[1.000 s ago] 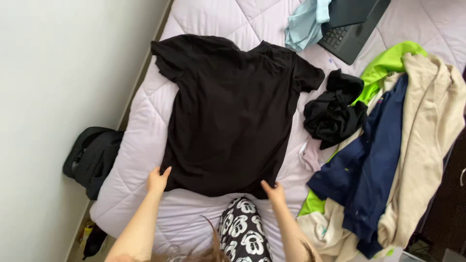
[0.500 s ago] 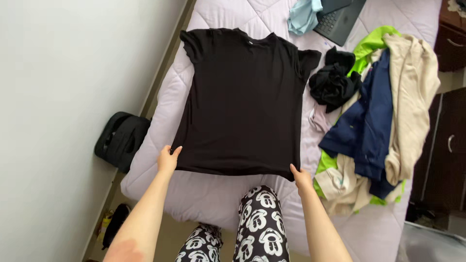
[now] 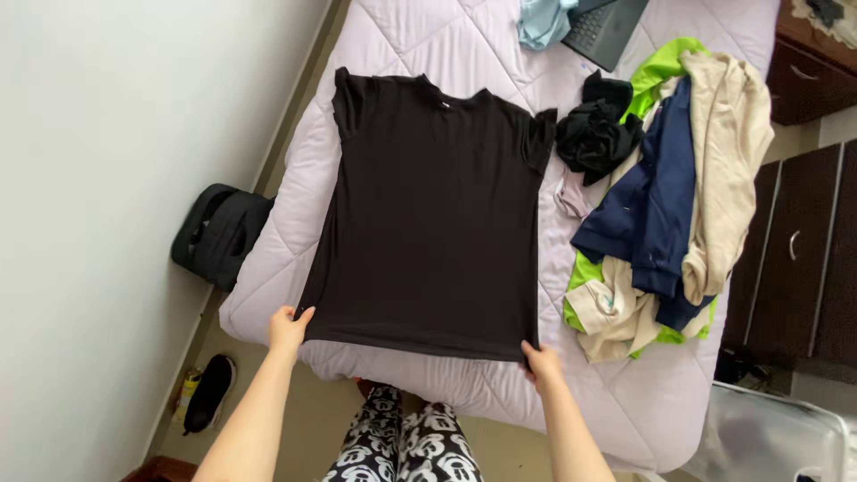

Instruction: The person picks up folded clothes from a bed and places them onto a metal wire shelf inside a closet, repeating the action for several items including a red sweater, a white garment, and a stack of colorful clothes, before taking a black shirt and folding it on the bed.

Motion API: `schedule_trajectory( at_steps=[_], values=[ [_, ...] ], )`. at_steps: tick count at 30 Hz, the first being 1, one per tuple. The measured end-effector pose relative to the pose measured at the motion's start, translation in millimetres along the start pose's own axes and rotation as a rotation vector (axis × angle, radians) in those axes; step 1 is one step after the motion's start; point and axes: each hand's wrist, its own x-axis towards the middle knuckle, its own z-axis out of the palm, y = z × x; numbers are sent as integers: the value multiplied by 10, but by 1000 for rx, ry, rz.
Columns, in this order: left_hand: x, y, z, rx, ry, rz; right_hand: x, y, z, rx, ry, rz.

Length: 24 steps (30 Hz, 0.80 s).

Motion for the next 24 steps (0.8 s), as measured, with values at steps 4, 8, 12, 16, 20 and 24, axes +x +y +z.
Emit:
schedule_trajectory(
  at_steps=[4,8,12,16,20,24],
  values=[
    [-1,-70,9,-35,-13,-79,-443,-190,-84,163,-104,144],
    [19,584,-33,-292,-96,-174,-578,-594,-156,329,-125,81],
    [263,1546,72,-461,-223,-149,-500,-1482,-155,395,-201,-44],
    [882,2363,375,-527,-249,-112,906,-1909,-10,568,-216,-41],
    [1738,2807,900,-366,-303,226,2081,-2512,71,44,-19,-727],
    [1911,3457,1175,-533,-208,55,1503,-3418,406,643,-340,-303]
  ],
)
